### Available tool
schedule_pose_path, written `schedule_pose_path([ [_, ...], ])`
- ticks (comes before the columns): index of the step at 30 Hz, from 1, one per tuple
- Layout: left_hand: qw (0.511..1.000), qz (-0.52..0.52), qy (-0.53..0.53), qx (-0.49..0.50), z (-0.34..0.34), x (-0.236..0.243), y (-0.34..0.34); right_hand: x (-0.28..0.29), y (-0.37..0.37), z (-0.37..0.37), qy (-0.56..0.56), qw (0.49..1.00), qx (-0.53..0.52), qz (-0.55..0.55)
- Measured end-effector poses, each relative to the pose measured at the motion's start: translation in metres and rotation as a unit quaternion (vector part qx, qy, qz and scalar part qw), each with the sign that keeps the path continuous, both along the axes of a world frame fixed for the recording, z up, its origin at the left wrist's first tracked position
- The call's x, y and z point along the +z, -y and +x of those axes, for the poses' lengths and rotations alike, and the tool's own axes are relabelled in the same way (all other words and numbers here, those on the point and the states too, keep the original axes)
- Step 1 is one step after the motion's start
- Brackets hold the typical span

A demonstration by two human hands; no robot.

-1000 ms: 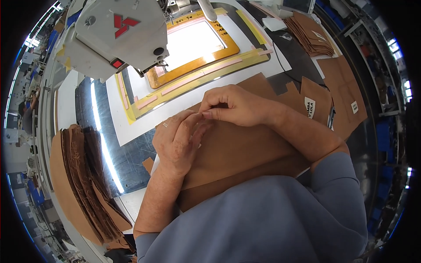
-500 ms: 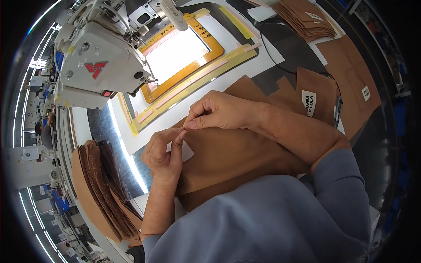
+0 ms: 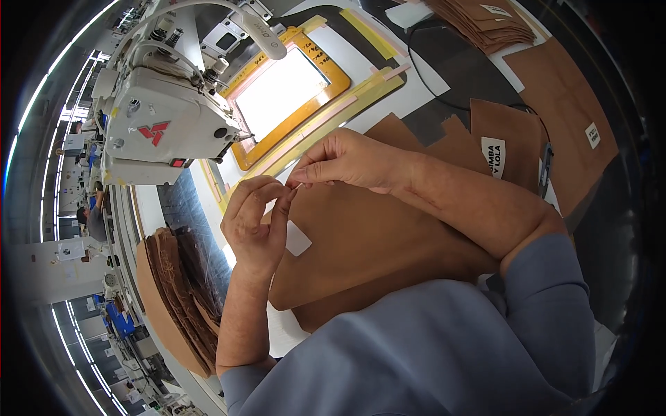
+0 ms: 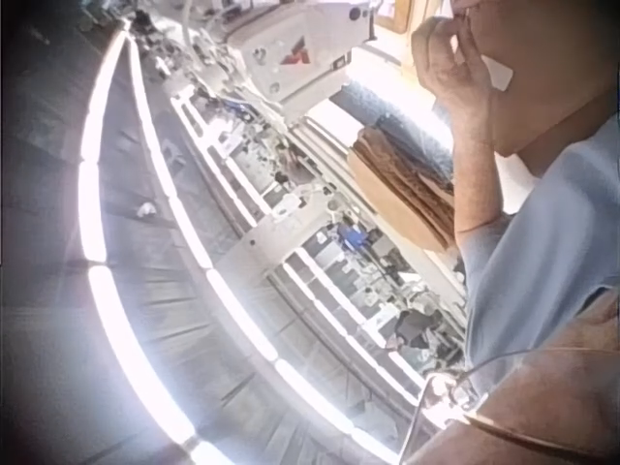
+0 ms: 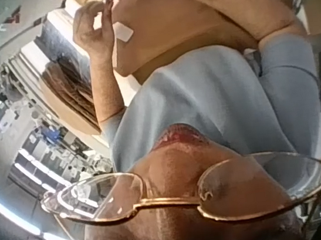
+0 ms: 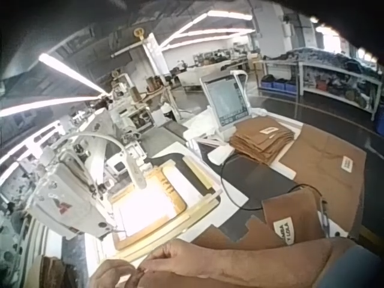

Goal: Operating an industrial sewing machine to prepare and assemble leather bag components, including placing brand labels and using tweezers for precise alignment.

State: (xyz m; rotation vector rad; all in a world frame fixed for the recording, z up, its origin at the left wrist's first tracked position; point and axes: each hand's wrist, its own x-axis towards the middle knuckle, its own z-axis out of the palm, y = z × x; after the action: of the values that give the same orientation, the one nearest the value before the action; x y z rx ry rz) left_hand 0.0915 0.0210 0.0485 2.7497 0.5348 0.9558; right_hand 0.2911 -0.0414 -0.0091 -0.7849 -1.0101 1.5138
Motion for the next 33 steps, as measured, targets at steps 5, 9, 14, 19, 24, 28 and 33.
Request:
schedule_pose_path([
  [5,0.997,-0.071,-0.016,0.001,0.014,0.000,-0.005,-0.005,-0.003,0.003,-0.035,0.999,-0.020,-0.001],
  [9,0.991,0.131,-0.028,-0.023,0.025,-0.006,-0.017,-0.012,-0.006,0.004,-0.189,0.982,-0.019,-0.019],
  [14,0.972,0.225,0.001,-0.074,0.040,-0.005,-0.028,-0.010,-0.004,0.000,-0.265,0.962,-0.065,-0.031],
  [19,0.983,0.159,0.029,-0.084,0.052,-0.018,-0.037,-0.016,-0.010,0.007,-0.398,0.914,-0.078,0.008],
  [24,0.991,0.099,0.060,-0.061,0.060,-0.028,-0.038,-0.007,-0.011,0.013,-0.337,0.934,-0.114,-0.025],
  [28,0.986,-0.062,0.149,-0.029,0.065,-0.033,-0.038,-0.008,-0.016,0.011,-0.204,0.974,-0.098,-0.021],
  [33,0.989,0.146,0.021,-0.002,0.066,-0.024,-0.044,-0.010,-0.014,0.020,-0.242,0.958,-0.146,-0.048],
])
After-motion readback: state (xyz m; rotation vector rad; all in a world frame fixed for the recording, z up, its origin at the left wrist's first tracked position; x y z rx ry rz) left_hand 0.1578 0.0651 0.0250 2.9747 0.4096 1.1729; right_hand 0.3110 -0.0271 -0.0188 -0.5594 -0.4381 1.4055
